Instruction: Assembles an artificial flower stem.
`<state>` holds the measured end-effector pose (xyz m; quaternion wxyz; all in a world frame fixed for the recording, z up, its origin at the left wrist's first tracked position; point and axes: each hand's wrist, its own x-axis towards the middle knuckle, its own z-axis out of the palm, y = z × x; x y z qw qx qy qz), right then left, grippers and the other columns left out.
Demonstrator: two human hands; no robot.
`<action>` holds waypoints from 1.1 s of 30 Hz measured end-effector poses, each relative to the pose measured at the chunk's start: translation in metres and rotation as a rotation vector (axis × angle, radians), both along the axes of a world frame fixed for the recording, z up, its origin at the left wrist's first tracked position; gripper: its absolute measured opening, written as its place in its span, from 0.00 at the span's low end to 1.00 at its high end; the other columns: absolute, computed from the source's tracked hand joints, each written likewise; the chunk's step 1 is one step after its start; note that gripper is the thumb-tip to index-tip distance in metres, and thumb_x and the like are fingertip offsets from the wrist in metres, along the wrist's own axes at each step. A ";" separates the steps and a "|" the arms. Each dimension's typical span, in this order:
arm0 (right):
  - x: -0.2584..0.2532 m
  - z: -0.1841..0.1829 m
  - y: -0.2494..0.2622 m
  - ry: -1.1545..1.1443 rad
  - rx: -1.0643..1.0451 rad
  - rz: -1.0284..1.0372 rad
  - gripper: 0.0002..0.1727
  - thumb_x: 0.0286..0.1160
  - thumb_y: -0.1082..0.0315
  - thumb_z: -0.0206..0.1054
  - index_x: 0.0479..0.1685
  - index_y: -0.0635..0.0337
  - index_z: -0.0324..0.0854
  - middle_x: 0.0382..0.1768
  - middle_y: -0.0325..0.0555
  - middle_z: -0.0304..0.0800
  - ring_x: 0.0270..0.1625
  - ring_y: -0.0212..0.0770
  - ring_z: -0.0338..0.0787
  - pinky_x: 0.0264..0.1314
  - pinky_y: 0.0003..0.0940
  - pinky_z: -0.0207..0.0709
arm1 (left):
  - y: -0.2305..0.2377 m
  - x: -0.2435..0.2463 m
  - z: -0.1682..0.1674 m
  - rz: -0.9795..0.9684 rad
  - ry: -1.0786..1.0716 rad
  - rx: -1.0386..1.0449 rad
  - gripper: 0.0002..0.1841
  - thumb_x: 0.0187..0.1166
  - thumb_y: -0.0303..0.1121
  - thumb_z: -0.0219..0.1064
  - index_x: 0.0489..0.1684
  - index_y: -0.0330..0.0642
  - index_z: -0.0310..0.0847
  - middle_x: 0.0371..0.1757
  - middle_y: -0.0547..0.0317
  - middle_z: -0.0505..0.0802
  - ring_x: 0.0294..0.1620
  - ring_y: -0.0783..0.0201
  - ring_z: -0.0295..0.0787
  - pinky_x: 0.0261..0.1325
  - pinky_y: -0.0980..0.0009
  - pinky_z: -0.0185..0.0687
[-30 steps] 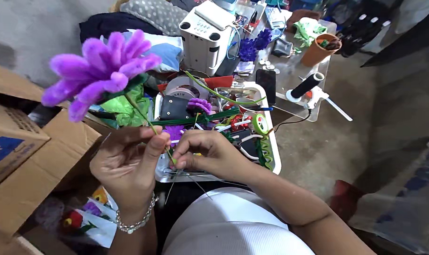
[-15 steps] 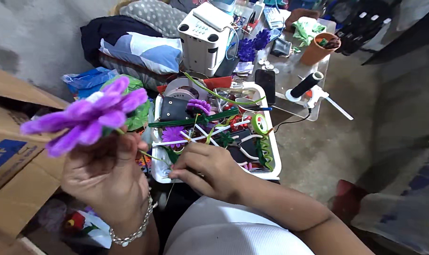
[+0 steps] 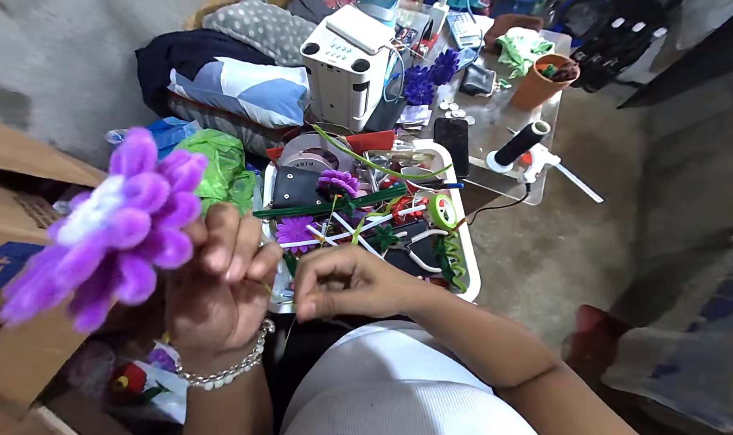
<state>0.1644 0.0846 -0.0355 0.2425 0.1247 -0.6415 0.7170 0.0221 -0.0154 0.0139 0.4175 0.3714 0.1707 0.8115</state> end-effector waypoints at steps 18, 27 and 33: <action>0.007 -0.004 -0.004 -0.135 -0.061 -0.024 0.08 0.83 0.69 0.66 0.39 0.66 0.84 0.32 0.34 0.86 0.33 0.18 0.82 0.37 0.14 0.75 | 0.011 0.000 -0.023 -0.307 -0.219 0.104 0.07 0.78 0.33 0.70 0.46 0.43 0.91 0.39 0.63 0.94 0.34 0.73 0.91 0.38 0.83 0.86; 0.001 -0.012 -0.015 -0.126 0.828 -1.022 0.11 0.80 0.67 0.67 0.33 0.63 0.89 0.28 0.46 0.85 0.31 0.37 0.85 0.36 0.25 0.80 | 0.026 0.023 -0.017 0.538 -0.332 -0.369 0.13 0.92 0.36 0.53 0.38 0.50 0.83 0.35 0.69 0.93 0.44 0.74 0.93 0.62 0.75 0.89; 0.004 -0.006 -0.010 -0.183 0.668 -0.778 0.13 0.81 0.63 0.68 0.36 0.64 0.90 0.30 0.46 0.87 0.33 0.34 0.86 0.38 0.24 0.81 | 0.017 0.015 -0.018 0.621 -0.153 -0.412 0.19 0.92 0.28 0.47 0.38 0.54 0.85 0.35 0.71 0.94 0.41 0.75 0.93 0.54 0.76 0.90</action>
